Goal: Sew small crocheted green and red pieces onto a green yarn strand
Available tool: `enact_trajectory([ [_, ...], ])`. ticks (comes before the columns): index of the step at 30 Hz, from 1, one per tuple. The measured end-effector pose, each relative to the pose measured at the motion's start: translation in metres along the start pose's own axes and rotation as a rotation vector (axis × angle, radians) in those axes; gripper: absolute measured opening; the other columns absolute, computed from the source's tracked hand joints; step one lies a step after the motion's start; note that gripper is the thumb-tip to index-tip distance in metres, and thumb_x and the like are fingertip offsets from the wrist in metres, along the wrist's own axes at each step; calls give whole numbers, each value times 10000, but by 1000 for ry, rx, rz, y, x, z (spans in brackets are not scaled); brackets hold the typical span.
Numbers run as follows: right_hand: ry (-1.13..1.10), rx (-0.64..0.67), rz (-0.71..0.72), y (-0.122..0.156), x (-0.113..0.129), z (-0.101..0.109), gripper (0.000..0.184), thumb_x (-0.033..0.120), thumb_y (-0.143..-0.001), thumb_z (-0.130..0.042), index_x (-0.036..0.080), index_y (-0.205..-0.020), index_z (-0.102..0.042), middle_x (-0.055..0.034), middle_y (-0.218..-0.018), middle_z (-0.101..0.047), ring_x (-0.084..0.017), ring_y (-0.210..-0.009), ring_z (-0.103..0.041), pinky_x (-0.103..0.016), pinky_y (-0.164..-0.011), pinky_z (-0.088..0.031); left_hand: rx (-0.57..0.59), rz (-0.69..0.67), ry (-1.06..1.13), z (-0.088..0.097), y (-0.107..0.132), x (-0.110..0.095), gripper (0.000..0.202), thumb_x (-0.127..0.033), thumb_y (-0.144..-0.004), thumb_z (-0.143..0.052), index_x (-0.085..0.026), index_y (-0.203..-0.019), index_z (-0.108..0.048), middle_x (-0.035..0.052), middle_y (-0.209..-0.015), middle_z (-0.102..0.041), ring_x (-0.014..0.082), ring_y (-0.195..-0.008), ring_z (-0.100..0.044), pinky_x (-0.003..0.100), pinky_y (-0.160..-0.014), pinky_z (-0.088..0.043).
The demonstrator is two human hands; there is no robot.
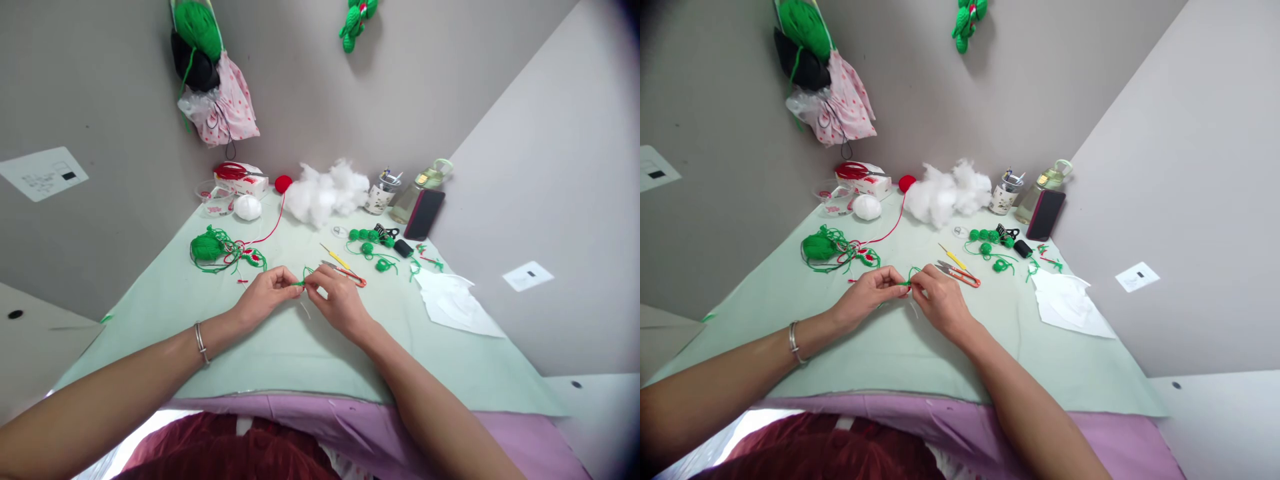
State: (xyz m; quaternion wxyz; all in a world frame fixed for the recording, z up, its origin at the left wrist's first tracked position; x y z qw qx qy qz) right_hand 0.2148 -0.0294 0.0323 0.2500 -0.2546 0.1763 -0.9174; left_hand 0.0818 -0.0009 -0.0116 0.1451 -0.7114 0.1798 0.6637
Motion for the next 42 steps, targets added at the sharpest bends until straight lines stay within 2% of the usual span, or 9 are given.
enact_trajectory([
  [6,208,-66,126,-2,6,11,189,130,-884,-494,198,-783,-638,-28,-747,-589,-123,-658,-526,-237,-557,-347,107,128,211,-7,2,-8,215,-316,-743,-748,-146,-788,-624,-1,-789,-617,139,-767,-611,298,-822,-455],
  [9,292,-70,213,-1,9,18,239,145,-923,-446,213,-802,-642,-39,-770,-606,-133,-684,-532,-250,-608,-378,225,204,324,-9,3,-10,184,-275,-751,-745,-143,-831,-646,8,-818,-628,134,-744,-626,315,-843,-474],
  [13,289,-75,254,2,13,24,239,158,-942,-440,243,-882,-656,-41,-775,-610,-145,-699,-538,-274,-645,-387,395,272,380,-10,4,-6,181,-239,-778,-720,-139,-921,-672,22,-807,-629,127,-704,-621,319,-824,-508],
  [16,267,-86,273,5,17,23,245,158,-949,-443,259,-918,-664,-39,-785,-620,-146,-705,-544,-277,-651,-388,443,284,349,-10,4,-2,200,-235,-782,-715,-149,-961,-692,32,-839,-640,131,-714,-630,313,-821,-518],
  [22,89,-95,183,4,12,24,219,209,-959,-475,229,-892,-682,-38,-792,-608,-124,-691,-567,-243,-616,-407,373,247,345,-10,4,-4,175,-239,-777,-723,-151,-929,-716,39,-854,-653,143,-764,-623,360,-897,-509],
  [29,-182,-42,51,0,6,27,139,246,-952,-514,205,-901,-637,-28,-804,-593,-132,-715,-564,-262,-698,-453,237,173,362,-5,0,-7,98,-222,-783,-727,-149,-839,-694,0,-844,-603,108,-794,-587,305,-890,-495],
  [33,-207,-28,28,0,4,23,140,335,-896,-629,197,-921,-630,-25,-812,-588,-137,-736,-570,-263,-706,-453,226,151,367,-5,0,-8,106,-238,-786,-728,-152,-820,-677,-4,-834,-605,118,-811,-596,321,-903,-487],
  [39,-181,9,70,0,4,23,115,201,-942,-531,195,-921,-644,-28,-811,-602,-122,-709,-565,-245,-662,-438,222,171,344,-3,-1,-6,146,-254,-771,-739,-152,-860,-682,-1,-856,-625,118,-793,-614,322,-906,-478],
  [42,-121,-6,89,0,4,25,122,185,-934,-533,194,-898,-649,-28,-800,-601,-119,-691,-558,-245,-663,-436,286,207,296,-6,2,-5,157,-256,-759,-746,-151,-854,-677,-7,-820,-626,120,-749,-625,326,-888,-479],
])
Point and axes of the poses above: each hand's wrist, its own y-axis away from the middle knuckle, its own z-axis out of the back of the hand, x = y × z, the point moved 6 cm from there along -y, towards the middle knuckle
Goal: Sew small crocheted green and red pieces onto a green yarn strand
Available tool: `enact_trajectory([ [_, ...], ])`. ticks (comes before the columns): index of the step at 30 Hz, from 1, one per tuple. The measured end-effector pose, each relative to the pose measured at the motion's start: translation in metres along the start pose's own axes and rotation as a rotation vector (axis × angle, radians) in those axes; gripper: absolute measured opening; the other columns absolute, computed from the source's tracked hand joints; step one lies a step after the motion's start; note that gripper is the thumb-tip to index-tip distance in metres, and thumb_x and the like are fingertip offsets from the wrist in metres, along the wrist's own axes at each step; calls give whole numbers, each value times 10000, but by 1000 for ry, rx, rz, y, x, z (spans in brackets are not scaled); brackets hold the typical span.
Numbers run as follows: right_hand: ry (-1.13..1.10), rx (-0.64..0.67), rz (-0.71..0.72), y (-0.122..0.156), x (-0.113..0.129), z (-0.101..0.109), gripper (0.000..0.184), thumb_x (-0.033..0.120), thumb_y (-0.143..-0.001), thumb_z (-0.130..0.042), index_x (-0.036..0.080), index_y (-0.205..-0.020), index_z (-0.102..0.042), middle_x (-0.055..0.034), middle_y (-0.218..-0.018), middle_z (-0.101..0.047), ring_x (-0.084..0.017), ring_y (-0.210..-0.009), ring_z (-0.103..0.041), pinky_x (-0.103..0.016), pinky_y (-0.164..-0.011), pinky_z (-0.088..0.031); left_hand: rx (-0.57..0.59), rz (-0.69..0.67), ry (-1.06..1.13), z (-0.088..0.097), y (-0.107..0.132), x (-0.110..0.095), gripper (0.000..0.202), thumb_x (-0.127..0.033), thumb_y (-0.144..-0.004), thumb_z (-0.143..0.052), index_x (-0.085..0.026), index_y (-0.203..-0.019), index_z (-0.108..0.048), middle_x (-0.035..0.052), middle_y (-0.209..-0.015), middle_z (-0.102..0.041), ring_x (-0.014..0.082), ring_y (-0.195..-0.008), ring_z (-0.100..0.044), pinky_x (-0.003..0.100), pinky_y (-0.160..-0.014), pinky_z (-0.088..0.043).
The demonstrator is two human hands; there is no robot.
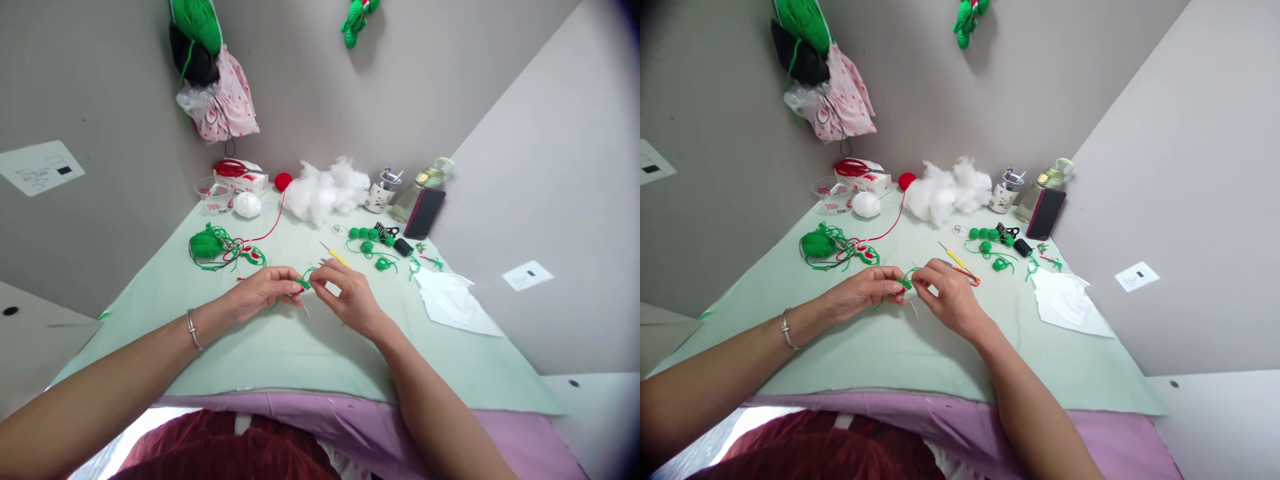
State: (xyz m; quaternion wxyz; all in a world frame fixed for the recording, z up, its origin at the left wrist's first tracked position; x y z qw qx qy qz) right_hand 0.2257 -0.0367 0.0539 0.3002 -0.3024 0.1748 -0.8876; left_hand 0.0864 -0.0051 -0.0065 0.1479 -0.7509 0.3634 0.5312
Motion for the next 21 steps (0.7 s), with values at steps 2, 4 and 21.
enact_trajectory([
  [2,40,-37,3,0,-1,1,129,197,-937,-534,197,-879,-648,-31,-796,-606,-123,-691,-556,-248,-663,-435,51,42,-50,-3,1,4,156,-261,-756,-746,-151,-837,-671,-6,-789,-622,128,-731,-630,327,-869,-482],
  [4,32,-60,1,0,-2,3,128,214,-941,-541,200,-867,-644,-32,-796,-615,-126,-695,-560,-253,-662,-436,83,67,-90,-6,2,6,154,-270,-761,-740,-153,-832,-669,-1,-778,-625,140,-747,-643,317,-851,-481],
  [21,42,-132,-16,-1,-7,17,147,177,-921,-560,206,-885,-699,-52,-811,-598,-162,-762,-571,-296,-668,-473,62,10,-247,-4,0,5,180,-295,-769,-724,-157,-870,-671,19,-797,-674,144,-771,-639,277,-767,-458],
])
Point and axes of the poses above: each hand's wrist, its own y-axis away from the middle knuckle, its own z-axis out of the back of the hand, x = y × z, the point moved 6 cm from there along -y, towards the middle knuckle
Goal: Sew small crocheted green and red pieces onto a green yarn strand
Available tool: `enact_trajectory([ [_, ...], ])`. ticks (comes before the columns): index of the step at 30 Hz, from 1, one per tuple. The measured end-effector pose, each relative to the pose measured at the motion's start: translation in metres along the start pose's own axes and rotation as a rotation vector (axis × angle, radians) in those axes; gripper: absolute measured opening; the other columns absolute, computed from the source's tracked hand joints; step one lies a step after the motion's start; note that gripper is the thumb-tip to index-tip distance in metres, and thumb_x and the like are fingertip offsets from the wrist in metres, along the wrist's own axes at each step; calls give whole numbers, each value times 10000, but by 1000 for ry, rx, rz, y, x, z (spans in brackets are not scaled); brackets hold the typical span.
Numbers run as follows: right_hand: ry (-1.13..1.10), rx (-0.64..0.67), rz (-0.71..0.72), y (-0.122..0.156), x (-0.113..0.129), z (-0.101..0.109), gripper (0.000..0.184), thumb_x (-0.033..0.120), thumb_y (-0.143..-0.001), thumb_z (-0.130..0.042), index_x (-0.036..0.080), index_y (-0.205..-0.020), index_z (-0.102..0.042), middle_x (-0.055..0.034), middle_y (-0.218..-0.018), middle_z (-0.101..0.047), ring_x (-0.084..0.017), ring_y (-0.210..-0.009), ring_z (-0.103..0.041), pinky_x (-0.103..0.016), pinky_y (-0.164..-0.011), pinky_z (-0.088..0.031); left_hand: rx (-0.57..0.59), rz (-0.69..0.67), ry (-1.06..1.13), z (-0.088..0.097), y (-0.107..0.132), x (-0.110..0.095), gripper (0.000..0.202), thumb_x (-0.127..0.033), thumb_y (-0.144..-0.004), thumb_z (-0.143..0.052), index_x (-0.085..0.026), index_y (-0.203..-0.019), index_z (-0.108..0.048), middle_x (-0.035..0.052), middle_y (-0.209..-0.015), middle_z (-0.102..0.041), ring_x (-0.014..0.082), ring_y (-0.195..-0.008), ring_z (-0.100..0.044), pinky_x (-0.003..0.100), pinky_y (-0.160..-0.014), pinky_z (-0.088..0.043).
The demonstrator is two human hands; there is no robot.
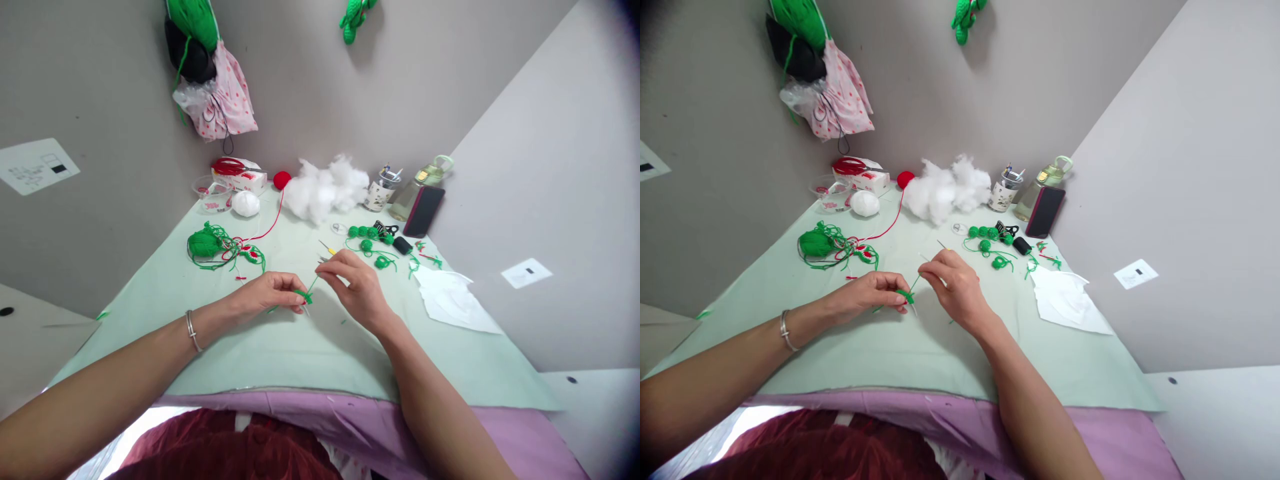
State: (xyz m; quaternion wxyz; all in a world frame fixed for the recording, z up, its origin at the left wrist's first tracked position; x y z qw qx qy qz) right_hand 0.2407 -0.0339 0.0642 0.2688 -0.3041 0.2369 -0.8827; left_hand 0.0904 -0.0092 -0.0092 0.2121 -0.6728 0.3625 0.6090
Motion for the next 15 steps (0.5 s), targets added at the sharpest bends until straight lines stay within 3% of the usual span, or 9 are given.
enact_trajectory([
  [4,-98,-196,-201,1,-10,17,124,176,-891,-593,212,-844,-702,-34,-787,-592,-153,-740,-566,-276,-625,-471,16,-17,-114,-2,-1,0,190,-298,-765,-721,-152,-873,-661,42,-807,-698,145,-754,-624,266,-712,-445],
  [7,-213,-146,-289,0,-17,17,113,198,-888,-586,207,-864,-696,-31,-817,-585,-146,-747,-560,-273,-651,-479,-47,-37,-106,-1,-1,-1,189,-293,-763,-720,-154,-872,-653,16,-764,-669,136,-727,-620,262,-700,-446],
  [12,-405,-56,-333,-2,-18,15,302,225,-957,-445,227,-1218,-596,9,-723,-548,-128,-691,-539,-284,-705,-486,-174,-85,-37,8,-2,-1,202,-264,-725,-752,-157,-843,-628,-2,-781,-645,126,-734,-603,260,-723,-447],
  [15,-445,-15,-346,-1,-18,12,341,237,-938,-490,224,-1272,-556,14,-710,-588,-131,-683,-564,-287,-699,-493,-197,-126,-83,12,-2,-3,195,-276,-725,-755,-159,-843,-654,4,-816,-644,122,-754,-574,249,-717,-425],
])
Point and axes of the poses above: each hand's wrist, its own y-axis away from the middle knuckle, its own z-axis out of the back of the hand, x = y × z, the point moved 6 cm from there along -y, towards the middle knuckle
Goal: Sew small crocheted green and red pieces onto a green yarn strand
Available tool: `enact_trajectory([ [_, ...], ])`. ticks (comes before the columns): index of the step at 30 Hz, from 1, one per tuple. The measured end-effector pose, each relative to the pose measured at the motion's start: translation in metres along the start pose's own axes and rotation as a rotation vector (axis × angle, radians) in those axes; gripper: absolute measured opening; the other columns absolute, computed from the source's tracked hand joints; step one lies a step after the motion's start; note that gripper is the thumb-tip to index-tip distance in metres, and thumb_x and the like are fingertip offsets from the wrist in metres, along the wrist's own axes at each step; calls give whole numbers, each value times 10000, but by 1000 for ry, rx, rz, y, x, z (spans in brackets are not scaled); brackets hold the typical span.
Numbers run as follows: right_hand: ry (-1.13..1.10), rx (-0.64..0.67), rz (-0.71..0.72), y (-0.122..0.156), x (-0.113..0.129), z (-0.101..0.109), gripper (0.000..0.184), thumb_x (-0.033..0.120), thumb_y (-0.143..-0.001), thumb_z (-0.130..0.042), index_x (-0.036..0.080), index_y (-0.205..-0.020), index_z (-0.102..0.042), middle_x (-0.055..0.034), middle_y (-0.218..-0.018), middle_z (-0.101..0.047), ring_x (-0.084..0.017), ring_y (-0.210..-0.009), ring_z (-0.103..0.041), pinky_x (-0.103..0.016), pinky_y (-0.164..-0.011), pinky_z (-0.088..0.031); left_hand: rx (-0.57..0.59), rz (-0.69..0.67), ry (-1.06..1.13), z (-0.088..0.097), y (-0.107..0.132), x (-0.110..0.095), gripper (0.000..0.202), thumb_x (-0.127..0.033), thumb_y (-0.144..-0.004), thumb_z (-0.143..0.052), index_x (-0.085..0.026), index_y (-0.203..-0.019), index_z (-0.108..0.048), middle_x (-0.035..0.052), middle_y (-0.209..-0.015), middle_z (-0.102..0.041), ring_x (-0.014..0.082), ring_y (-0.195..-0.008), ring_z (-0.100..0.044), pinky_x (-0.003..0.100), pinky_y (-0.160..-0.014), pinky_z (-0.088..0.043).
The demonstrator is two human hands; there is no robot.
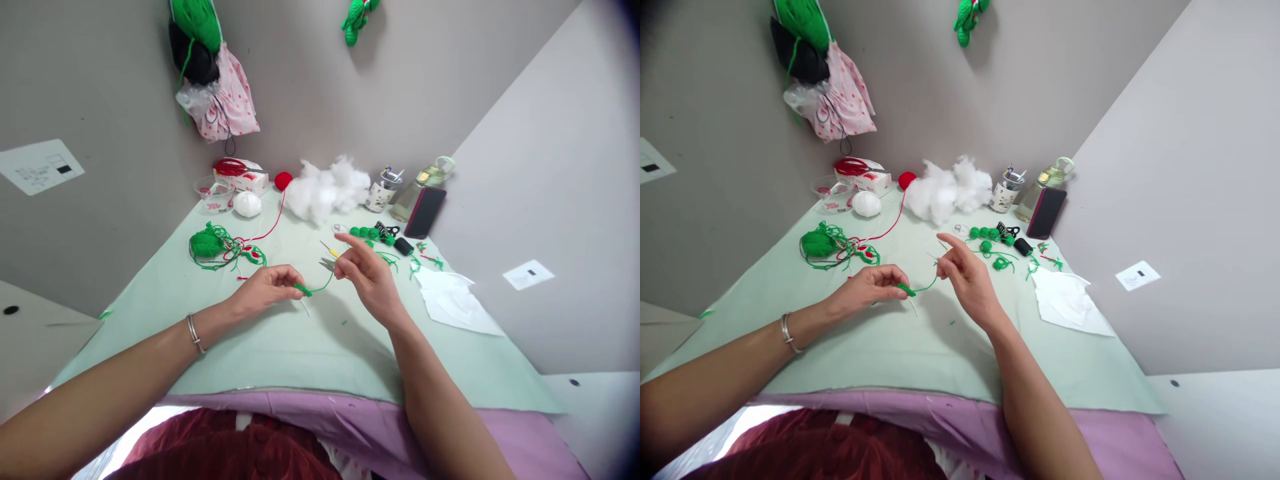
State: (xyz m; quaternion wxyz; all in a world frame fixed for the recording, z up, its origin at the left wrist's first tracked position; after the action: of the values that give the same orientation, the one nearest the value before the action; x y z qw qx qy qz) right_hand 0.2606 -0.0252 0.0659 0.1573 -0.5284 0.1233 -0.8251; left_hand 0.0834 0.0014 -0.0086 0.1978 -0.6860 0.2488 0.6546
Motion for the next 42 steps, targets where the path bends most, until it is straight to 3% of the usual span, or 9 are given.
enact_trajectory([
  [6,91,168,-17,4,-5,-12,143,252,-915,-560,207,-928,-695,-32,-850,-684,-147,-772,-619,-269,-700,-487,5,-22,-16,1,1,-5,206,-319,-740,-746,-164,-861,-682,12,-841,-643,135,-780,-576,254,-731,-428],
  [11,287,215,118,4,4,-17,159,207,-938,-530,214,-908,-686,-34,-852,-649,-150,-792,-588,-281,-731,-458,4,-27,-30,0,2,-10,190,-313,-748,-733,-164,-855,-684,16,-848,-649,144,-785,-579,259,-745,-430],
  [17,357,248,199,4,7,-25,190,229,-963,-500,205,-896,-676,-44,-838,-641,-153,-791,-589,-279,-718,-452,11,-43,-43,0,3,-10,188,-309,-743,-733,-162,-850,-686,24,-861,-653,148,-780,-575,266,-750,-429],
  [35,337,289,188,7,2,-36,167,190,-957,-510,204,-893,-664,-17,-813,-628,-135,-769,-577,-260,-724,-427,53,-56,-46,-1,3,-8,167,-301,-771,-707,-169,-873,-688,32,-905,-668,166,-854,-586,276,-802,-426],
  [42,409,213,174,7,-3,-33,148,314,-941,-561,212,-929,-667,-37,-877,-596,-126,-709,-559,-259,-670,-433,32,-7,-38,-3,4,-9,196,-320,-763,-704,-168,-879,-664,29,-883,-665,158,-805,-581,260,-710,-409],
])
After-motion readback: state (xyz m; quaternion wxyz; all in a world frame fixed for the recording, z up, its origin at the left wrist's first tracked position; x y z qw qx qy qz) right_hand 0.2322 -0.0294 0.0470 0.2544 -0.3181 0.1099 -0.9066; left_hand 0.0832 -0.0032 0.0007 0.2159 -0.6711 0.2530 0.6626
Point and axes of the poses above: each hand's wrist, its own y-axis away from the middle knuckle, its own z-axis out of the back of the hand, x = y × z, the point moved 6 cm from there along -y, towards the middle knuckle
